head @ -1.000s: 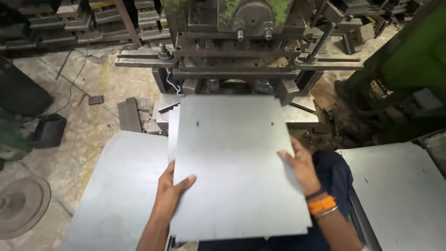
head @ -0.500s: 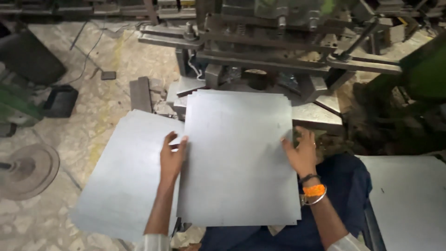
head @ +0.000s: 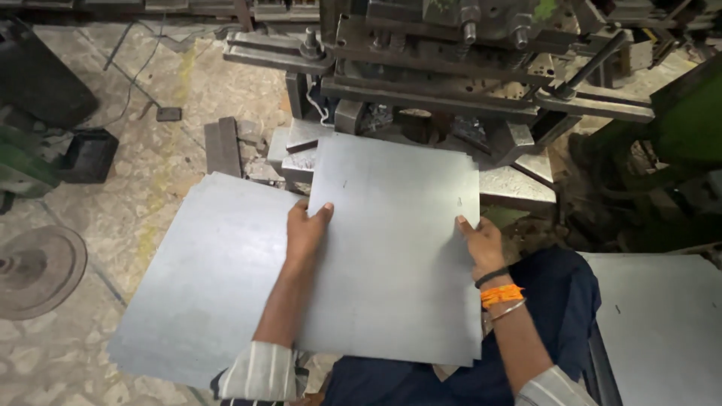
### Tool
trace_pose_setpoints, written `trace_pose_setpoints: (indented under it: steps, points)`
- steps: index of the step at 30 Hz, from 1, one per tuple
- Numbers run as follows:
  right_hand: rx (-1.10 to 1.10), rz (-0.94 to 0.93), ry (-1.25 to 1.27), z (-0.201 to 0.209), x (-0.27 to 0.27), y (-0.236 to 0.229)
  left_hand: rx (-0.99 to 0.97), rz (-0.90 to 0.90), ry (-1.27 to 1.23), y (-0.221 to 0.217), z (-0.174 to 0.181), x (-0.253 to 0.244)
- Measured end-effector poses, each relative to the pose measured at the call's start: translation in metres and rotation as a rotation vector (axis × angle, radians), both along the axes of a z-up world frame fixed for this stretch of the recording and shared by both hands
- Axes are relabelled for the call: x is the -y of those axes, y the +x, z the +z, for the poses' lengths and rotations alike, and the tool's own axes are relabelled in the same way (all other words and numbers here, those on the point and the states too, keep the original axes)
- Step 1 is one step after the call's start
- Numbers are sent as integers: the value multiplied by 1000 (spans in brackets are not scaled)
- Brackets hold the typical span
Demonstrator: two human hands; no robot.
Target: The person is feeding metal sheets into a stamping machine to punch holes and shape the parts.
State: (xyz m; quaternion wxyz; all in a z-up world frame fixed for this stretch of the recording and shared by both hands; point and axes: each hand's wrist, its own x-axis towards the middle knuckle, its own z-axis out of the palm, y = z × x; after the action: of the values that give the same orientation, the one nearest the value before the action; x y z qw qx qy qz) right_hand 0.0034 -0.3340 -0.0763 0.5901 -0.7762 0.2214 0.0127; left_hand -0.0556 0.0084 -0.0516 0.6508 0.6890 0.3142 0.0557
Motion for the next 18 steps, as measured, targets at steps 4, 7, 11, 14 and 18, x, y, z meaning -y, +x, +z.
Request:
trace_pose_setpoints:
  steps: [4, 7, 11, 14, 18]
  points:
    - [-119, -11, -210, -8, -10, 4, -135, 13, 70, -15, 24, 18]
    - [-27, 45, -115, 45, -36, -25, -87, -24, 38, -21, 32, 17]
    - [643, 253, -737, 68, -93, -41, 8, 15, -82, -24, 16, -14]
    - [772, 644, -518, 89, -158, -63, 27, 124, 169, -36, -1, -53]
    - [949, 1292, -614, 76, -233, -77, 76, 122, 990, -57, -24, -112]
